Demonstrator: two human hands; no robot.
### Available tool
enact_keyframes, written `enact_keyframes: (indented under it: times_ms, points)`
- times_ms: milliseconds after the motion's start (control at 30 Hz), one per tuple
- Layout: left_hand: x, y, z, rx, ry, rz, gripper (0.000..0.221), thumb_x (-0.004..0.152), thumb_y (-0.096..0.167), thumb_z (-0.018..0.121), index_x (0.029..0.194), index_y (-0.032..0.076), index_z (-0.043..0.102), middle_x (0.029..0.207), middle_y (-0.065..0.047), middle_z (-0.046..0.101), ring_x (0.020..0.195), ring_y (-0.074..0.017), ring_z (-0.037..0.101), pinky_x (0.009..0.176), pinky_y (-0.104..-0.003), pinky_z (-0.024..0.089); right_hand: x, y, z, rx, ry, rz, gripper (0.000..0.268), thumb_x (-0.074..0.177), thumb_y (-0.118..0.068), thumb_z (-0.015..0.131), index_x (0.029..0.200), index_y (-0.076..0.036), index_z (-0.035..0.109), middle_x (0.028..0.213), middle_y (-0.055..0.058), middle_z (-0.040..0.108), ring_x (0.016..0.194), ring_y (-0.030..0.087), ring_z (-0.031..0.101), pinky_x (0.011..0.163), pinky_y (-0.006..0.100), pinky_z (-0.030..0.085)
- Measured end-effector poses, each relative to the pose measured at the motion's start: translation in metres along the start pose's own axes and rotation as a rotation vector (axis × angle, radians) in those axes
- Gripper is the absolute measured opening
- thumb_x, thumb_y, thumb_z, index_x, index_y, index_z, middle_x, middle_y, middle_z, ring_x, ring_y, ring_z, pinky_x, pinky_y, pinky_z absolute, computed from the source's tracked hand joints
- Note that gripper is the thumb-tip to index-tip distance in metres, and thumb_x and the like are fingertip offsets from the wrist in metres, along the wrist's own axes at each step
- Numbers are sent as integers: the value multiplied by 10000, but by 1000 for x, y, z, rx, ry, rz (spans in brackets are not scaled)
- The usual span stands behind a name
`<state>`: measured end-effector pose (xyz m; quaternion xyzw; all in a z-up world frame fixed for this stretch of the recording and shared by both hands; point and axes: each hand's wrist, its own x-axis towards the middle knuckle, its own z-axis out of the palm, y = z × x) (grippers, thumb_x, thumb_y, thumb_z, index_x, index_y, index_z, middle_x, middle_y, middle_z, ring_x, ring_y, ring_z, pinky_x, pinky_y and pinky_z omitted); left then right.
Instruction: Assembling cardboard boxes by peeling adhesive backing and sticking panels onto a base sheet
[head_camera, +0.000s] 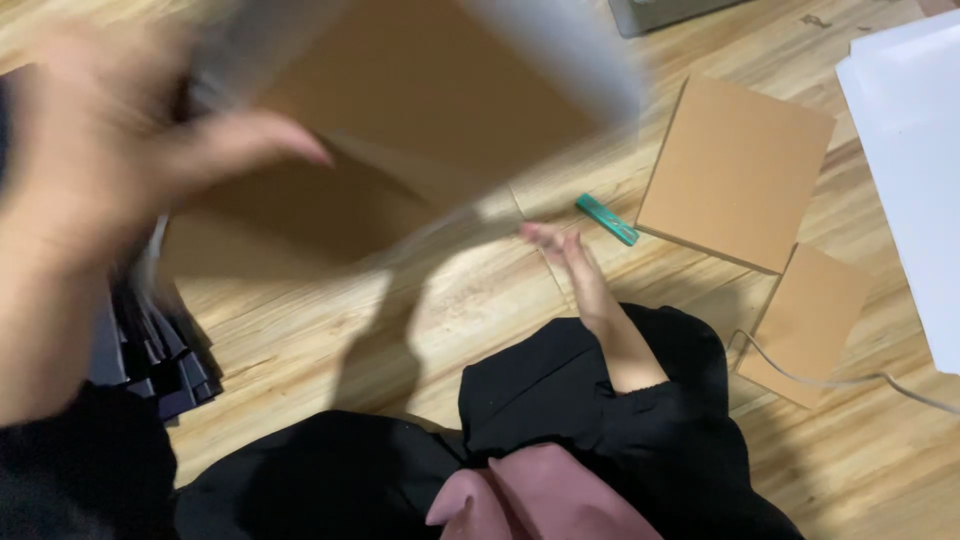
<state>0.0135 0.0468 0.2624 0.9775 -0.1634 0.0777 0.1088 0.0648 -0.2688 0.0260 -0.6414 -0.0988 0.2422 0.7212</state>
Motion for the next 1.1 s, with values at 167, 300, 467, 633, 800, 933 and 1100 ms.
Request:
enact_keyframes:
  times_ms: [167, 300, 467, 633, 800, 933, 1100]
  points:
    - [-30, -56, 36, -916, 656, -498, 281, 923, 195, 809, 926, 81, 552, 875, 2, 569, 817, -86, 601, 830, -287, 680, -7, 57, 1, 239, -394, 294, 904, 721, -706, 240, 1320, -37, 348, 1307, 103, 420, 1160, 228, 422, 983, 412, 353]
    - [-75, -110, 128, -801, 772, -788, 177, 866, 222, 766, 904, 107, 637, 859, 27, 636, 765, -40, 589, 687, -195, 525, -11, 13, 38, 213, -515, 316, 741, 714, -603, 532, 1182, -30, 496, 982, 70, 611, 865, 112, 584, 701, 215, 449]
    - [-58, -56, 150, -69, 241, -1152, 892, 449, 225, 962, 1095, -1, 389, 1004, -188, 497, 980, -404, 526, 827, -580, 440, 10, 63, 49, -871, -237, 148, 623, 549, -277, 828, 1075, -83, 558, 968, 128, 620, 973, 295, 589, 830, 397, 467]
    - [-32, -49, 205, 224, -333, -377, 1064, 545, 346, 798, 1400, 237, 174, 1431, -42, 239, 1307, -316, 253, 1095, -525, 104, 11, 50, 68, -1164, -281, 184, 665, 633, -160, 760, 1186, -106, 396, 1038, 111, 508, 1011, 289, 537, 871, 385, 434]
    - [-8, -62, 256, 650, -448, 92, 1344, 215, 416, 914, 1365, 350, 222, 1471, 93, 204, 1359, -182, 155, 1099, -542, 131, 8, 53, 76, -1206, -403, 63, 737, 665, -79, 701, 1303, -116, 334, 1041, 110, 521, 993, 268, 557, 847, 365, 458]
    - [-24, -75, 281, 455, -454, 54, 581, 702, 351, 640, 1217, 337, 369, 1253, 60, 403, 1282, -156, 292, 1055, -489, 212, -2, 77, 79, -1506, -356, -292, 633, 676, -111, 593, 1283, -73, 416, 903, 82, 537, 780, 219, 574, 650, 298, 507]
    - [-47, -35, 263, 378, -573, -199, 1137, 410, 631, 679, 1391, 300, 208, 1431, 32, 216, 1347, -216, 147, 1076, -544, 123, -2, 55, 79, -1560, -457, -299, 786, 605, -112, 640, 1316, 47, 344, 952, 133, 495, 807, 263, 517, 670, 305, 508]
